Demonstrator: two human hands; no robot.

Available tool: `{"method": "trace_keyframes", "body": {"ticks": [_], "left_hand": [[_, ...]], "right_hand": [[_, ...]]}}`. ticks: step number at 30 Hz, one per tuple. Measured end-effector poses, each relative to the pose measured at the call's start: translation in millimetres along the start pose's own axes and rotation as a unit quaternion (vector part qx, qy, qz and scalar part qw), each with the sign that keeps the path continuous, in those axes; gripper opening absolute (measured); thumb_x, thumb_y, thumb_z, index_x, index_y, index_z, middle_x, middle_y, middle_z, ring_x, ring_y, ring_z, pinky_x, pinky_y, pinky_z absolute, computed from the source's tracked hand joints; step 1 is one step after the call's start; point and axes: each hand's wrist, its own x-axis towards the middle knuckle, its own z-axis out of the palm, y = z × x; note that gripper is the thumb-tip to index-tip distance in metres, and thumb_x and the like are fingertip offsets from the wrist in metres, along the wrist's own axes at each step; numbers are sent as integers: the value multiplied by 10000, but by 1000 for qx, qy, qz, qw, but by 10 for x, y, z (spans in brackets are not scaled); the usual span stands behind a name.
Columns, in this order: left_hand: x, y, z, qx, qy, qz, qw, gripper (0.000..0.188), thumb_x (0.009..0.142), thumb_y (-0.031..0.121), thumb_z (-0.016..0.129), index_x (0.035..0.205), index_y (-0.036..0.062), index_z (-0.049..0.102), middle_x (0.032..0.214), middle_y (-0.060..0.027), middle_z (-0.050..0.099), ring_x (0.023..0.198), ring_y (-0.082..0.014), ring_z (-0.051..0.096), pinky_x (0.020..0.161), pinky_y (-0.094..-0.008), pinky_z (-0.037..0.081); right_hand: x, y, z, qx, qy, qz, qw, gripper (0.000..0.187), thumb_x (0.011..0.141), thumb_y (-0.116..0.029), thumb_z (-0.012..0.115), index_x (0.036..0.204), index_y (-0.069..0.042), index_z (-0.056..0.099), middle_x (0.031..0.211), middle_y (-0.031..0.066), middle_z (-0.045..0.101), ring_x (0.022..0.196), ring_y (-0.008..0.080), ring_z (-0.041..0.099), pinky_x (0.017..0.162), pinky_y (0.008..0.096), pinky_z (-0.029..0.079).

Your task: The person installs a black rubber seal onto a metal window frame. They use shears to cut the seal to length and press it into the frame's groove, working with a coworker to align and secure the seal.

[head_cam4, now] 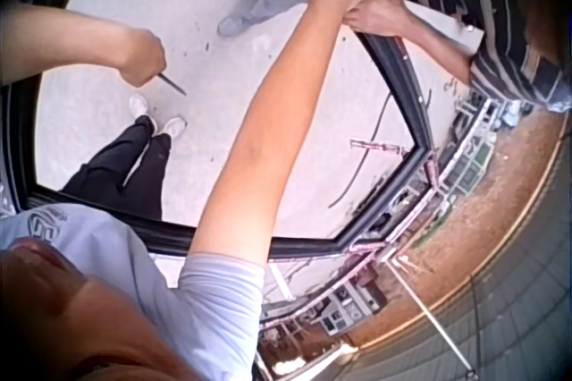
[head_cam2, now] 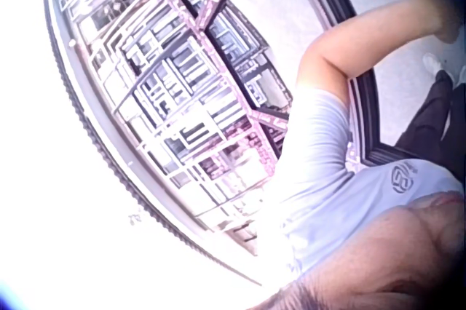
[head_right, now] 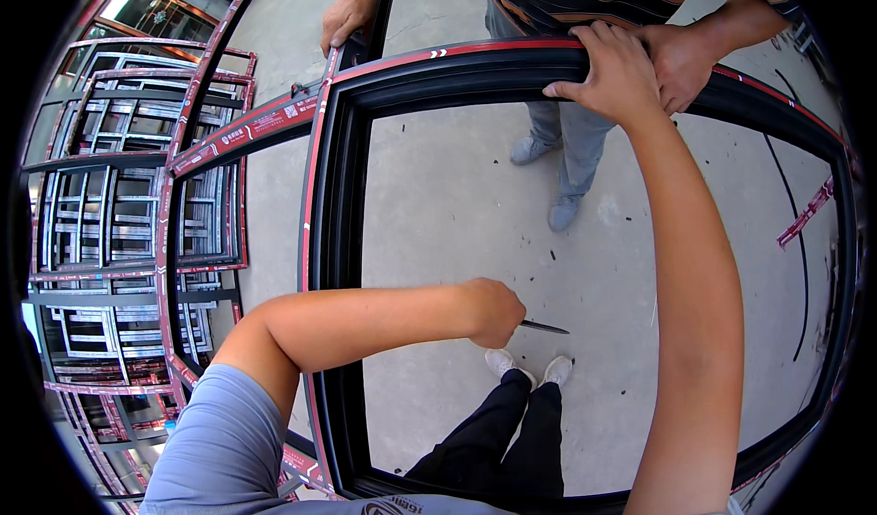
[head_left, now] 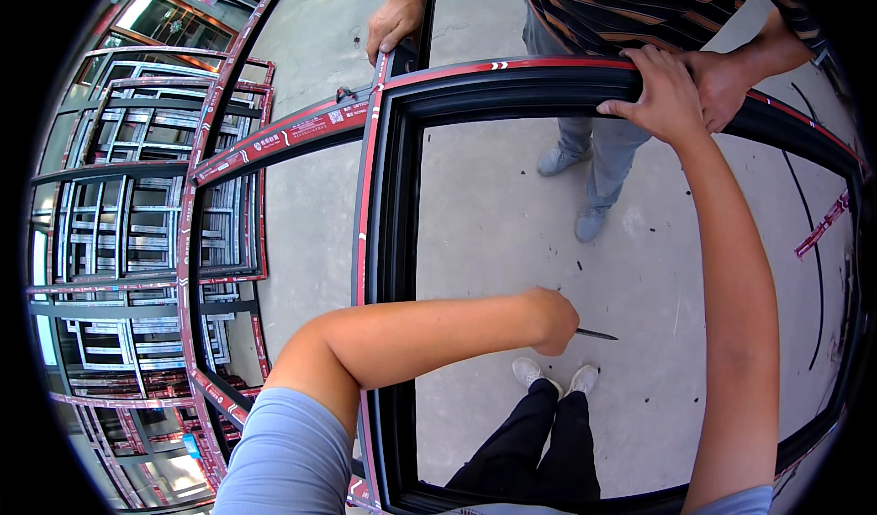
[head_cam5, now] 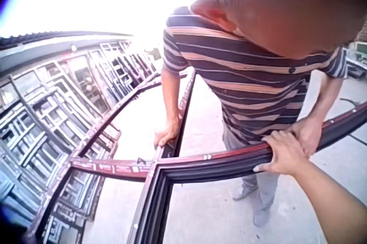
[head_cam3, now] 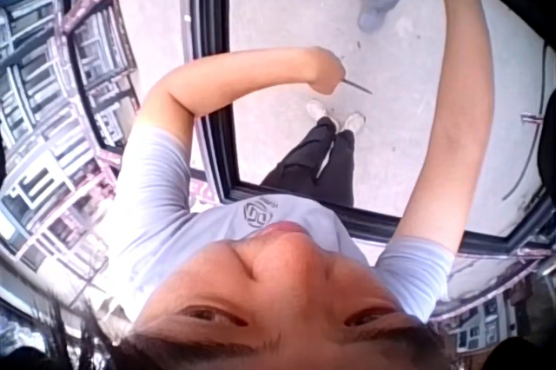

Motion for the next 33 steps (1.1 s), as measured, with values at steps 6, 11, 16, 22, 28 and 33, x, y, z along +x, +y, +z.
{"method": "trace_keyframes", "body": {"ticks": [6,11,16,22,28,33], "left_hand": [[-39,18,-27,0,7,9,1000,269,836,111,614,1026,-3,766,1040,-206,768,1013,-392,733,834,-485,586],[-21,30,-20,0,-4,3,1000,288,838,105,610,1059,-9,757,1058,-210,763,1032,-395,728,844,-484,584],[5,17,13,-2,-15,3,1000,321,852,115,606,1114,-13,740,1102,-217,754,1051,-396,723,854,-485,582],[32,1,-4,-9,-14,-3,1000,322,867,115,603,1139,-16,717,1098,-216,749,1055,-393,721,861,-483,579],[-69,62,61,-16,-21,13,1000,314,869,103,605,1141,-33,684,1053,-224,742,1028,-394,724,842,-486,578],[-60,135,139,-1,-52,36,998,309,861,93,610,1136,-29,681,1029,-208,748,994,-381,735,813,-476,584]], "right_hand": [[2,-16,-42,12,3,-3,1000,891,638,-599,892,1281,-29,655,1175,142,646,1174,372,596,1039,470,466],[-3,4,-21,13,15,-6,1000,908,621,-603,899,1284,-33,654,1176,136,641,1138,364,594,1026,469,464],[-13,-42,-12,13,8,10,1000,940,606,-625,899,1298,-38,651,1187,134,639,1165,350,579,1048,457,452],[-122,-86,76,26,157,-22,987,783,746,-537,860,1316,-44,650,1188,127,644,1166,350,579,1062,462,441],[-569,-781,289,340,160,167,912,184,959,-180,714,1029,-10,710,1011,85,732,869,191,682,740,305,540],[-419,-907,368,657,-1,435,616,323,1012,-295,685,1075,23,690,818,100,737,616,130,654,572,241,489]]}}
